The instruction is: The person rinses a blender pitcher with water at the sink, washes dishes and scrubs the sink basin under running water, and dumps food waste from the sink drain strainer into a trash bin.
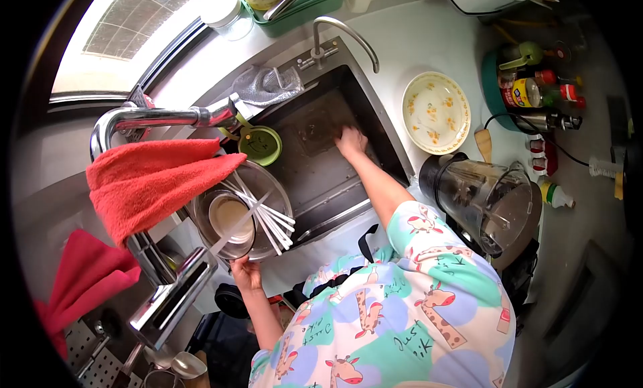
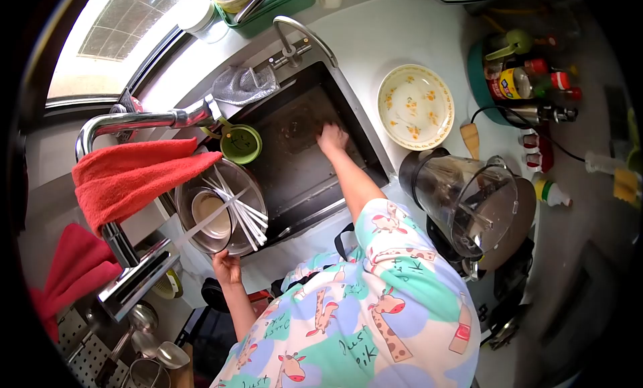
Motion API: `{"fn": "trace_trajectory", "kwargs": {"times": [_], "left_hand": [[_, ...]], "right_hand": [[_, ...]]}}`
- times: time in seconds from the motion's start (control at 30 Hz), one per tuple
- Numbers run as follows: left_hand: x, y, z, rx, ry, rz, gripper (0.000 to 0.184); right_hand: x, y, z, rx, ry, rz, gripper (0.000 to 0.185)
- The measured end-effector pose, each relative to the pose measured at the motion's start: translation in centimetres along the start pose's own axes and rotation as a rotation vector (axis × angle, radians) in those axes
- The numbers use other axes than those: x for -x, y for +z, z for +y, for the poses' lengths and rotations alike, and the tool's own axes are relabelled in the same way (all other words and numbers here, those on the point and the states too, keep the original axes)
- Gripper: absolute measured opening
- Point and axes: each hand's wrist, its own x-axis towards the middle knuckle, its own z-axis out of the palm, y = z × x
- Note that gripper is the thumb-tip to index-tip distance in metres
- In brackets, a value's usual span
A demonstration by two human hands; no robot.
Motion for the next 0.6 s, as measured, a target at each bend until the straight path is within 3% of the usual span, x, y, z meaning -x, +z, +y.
{"fn": "trace_trajectory", "kwargs": {"times": [0.23,0.33,0.43,0.47,0.57,0.6], "left_hand": [[-0.2,-0.7,-0.2,0.002,0.017,0.018,0.047],[-0.3,-1.1,-0.2,-0.005,-0.004,0.054,0.047],[-0.2,-1.2,-0.2,-0.006,-0.015,0.058,0.046],[-0.3,-1.6,-0.2,0.0,-0.016,0.059,0.046],[-0.6,-2.1,0.0,0.0,-0.027,0.062,0.047],[0.0,-0.7,0.1,-0.01,-0.039,0.066,0.047]], "right_hand": [[-3.5,2.5,0.6,0.137,-0.04,-0.054,0.018],[-3.0,1.9,-0.3,-0.025,-0.044,-0.185,0.021],[-2.3,2.9,-1.7,-0.299,-0.197,0.021,0.024],[-2.5,3.3,-2.0,-0.186,-0.153,-0.057,0.039],[-3.0,4.7,-1.5,0.148,-0.518,0.165,0.059],[-3.5,4.4,-1.8,0.208,-0.491,0.039,0.064]]}}
